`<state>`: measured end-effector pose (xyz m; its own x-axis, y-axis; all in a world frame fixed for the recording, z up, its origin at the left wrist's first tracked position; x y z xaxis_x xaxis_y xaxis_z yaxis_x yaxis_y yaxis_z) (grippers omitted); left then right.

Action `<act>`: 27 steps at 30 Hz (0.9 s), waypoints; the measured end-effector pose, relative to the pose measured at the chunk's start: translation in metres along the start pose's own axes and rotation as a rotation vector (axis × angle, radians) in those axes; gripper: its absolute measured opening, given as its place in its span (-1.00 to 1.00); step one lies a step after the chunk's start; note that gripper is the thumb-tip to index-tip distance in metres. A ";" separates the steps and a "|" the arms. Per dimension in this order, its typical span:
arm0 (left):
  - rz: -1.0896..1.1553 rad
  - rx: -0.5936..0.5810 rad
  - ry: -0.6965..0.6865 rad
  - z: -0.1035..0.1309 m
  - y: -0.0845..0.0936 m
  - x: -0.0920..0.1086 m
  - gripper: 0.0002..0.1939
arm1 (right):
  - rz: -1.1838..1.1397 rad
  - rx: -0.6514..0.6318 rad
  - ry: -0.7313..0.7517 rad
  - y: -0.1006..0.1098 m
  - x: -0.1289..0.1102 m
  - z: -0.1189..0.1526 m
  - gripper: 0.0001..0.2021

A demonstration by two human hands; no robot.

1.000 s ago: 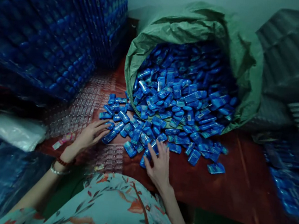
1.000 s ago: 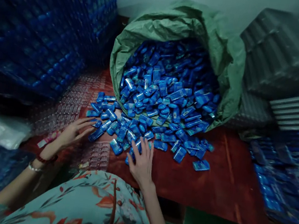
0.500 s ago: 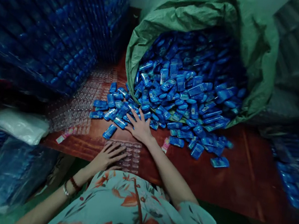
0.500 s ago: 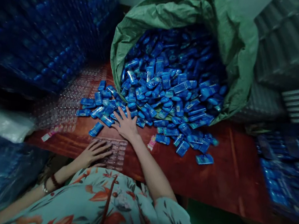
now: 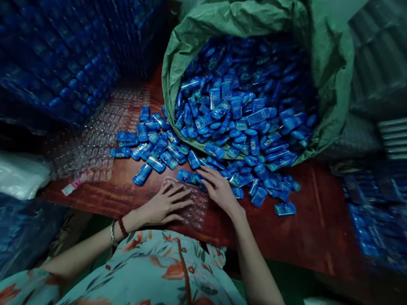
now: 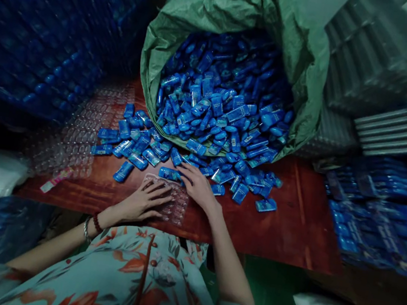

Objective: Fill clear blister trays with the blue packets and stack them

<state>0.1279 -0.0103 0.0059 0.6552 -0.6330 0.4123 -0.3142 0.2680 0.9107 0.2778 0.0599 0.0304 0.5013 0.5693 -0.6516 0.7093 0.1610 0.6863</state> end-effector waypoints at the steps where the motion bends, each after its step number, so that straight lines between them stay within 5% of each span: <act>1: 0.030 0.046 0.048 -0.002 0.006 -0.004 -0.53 | 0.010 0.107 -0.035 0.009 -0.001 0.004 -0.69; 4: 0.091 0.212 0.334 -0.016 0.031 -0.030 -0.65 | 0.071 0.357 -0.176 0.027 -0.004 0.018 -0.74; 6: 0.045 0.240 0.507 -0.032 0.041 -0.046 -0.64 | 0.118 0.379 -0.223 0.027 -0.009 0.024 -0.76; 12: -0.165 -0.008 0.533 -0.077 0.030 -0.051 -0.65 | 0.360 -0.050 -0.129 -0.014 -0.014 0.009 -0.59; 15: -0.161 -0.009 0.538 -0.076 0.024 -0.053 -0.77 | 0.391 -0.075 -0.118 -0.018 -0.001 0.002 -0.56; 19: 0.013 0.096 0.506 -0.061 0.030 -0.054 -0.80 | 0.264 0.185 -0.161 0.000 0.011 0.006 -0.71; 23: 0.329 0.192 0.491 -0.035 0.049 -0.059 -0.78 | -0.021 0.569 -0.438 0.022 0.016 0.039 -0.62; 27: 0.523 0.236 0.614 -0.004 0.062 -0.072 -0.73 | -0.577 0.603 -0.675 -0.008 0.005 0.068 -0.47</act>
<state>0.0638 0.0545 0.0331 0.6211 0.0565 0.7817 -0.7722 0.2145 0.5981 0.3085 0.0061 0.0001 0.0514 -0.0587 -0.9969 0.9615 -0.2668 0.0653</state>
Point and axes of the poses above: each hand's wrist, its own z-axis away from the middle knuckle, its own y-axis out of the back of the hand, x = y × z, the point moved 8 cm from there along -z, towards the middle knuckle, and after that the axes turned 14 degrees about y, right-handed, at the moved point
